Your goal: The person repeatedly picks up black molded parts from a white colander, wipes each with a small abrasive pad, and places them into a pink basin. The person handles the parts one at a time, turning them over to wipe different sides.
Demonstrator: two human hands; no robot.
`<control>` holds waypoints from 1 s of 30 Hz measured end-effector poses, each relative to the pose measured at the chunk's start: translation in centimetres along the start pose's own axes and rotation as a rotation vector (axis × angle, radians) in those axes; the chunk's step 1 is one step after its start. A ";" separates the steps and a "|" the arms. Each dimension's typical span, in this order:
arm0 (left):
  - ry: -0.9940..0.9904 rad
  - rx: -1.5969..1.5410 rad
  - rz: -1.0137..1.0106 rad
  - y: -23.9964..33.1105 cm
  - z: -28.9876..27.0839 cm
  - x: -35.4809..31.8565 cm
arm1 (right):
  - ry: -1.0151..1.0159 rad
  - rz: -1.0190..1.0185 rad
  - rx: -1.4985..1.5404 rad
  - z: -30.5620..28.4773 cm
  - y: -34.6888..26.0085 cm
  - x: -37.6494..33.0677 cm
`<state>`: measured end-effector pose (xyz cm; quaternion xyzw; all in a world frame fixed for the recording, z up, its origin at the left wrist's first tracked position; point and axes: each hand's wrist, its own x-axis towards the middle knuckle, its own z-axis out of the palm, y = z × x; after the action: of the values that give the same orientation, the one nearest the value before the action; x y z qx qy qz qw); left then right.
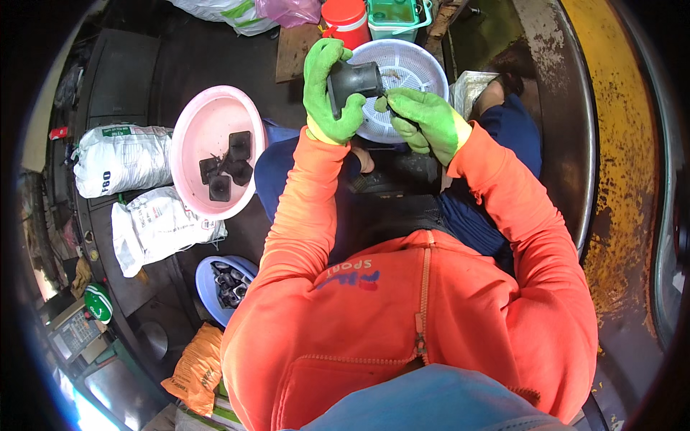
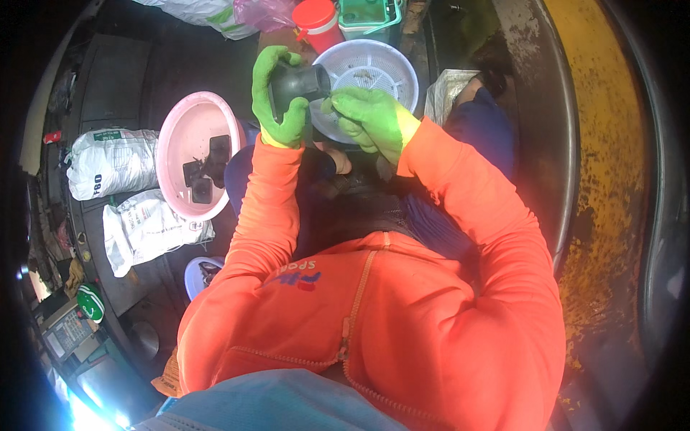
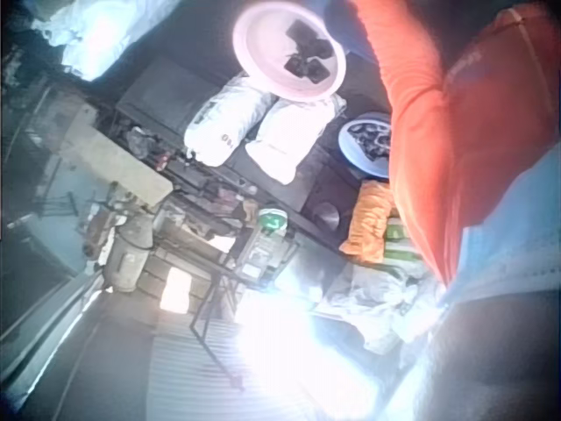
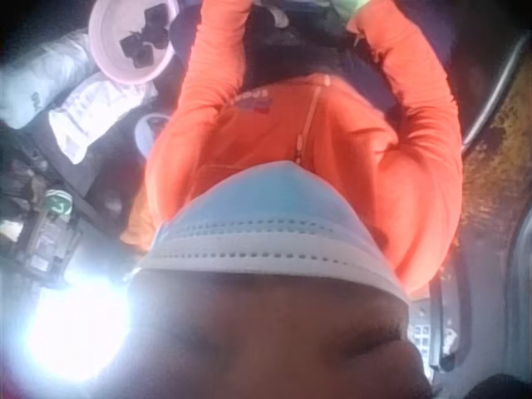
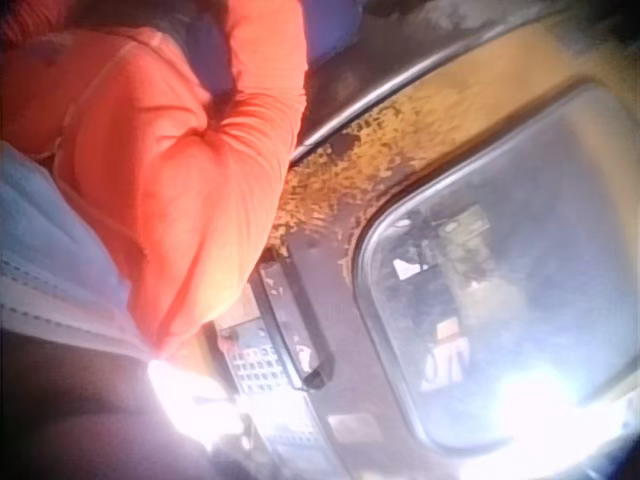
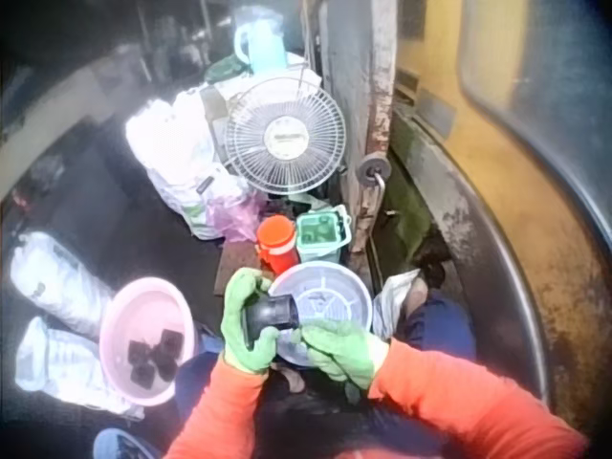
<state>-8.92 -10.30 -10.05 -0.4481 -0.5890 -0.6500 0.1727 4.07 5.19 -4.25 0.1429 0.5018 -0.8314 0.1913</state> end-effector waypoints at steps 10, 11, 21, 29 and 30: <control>0.022 -0.083 0.109 1.1 1.9 -0.1 | 0.146 -0.250 -0.033 -1.8 -1.7 1.7; -0.048 0.004 0.097 1.6 2.0 -0.1 | 0.123 -0.246 -0.038 -1.8 -1.5 1.9; -0.006 -1.241 -1.035 2.6 2.7 -1.7 | 0.143 -1.093 -1.299 -5.0 -1.8 2.6; 0.207 -1.530 -0.965 0.0 1.6 -1.8 | 0.301 -0.534 -0.745 -4.4 -2.6 1.9; 0.203 -1.481 -0.929 -0.3 1.3 -1.7 | 0.245 -0.577 -0.902 -4.4 -2.6 2.0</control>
<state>-7.75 -9.59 -11.65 -0.1003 -0.1208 -0.9062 -0.3926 1.35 9.82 -5.08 -0.0011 0.8457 -0.5300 -0.0620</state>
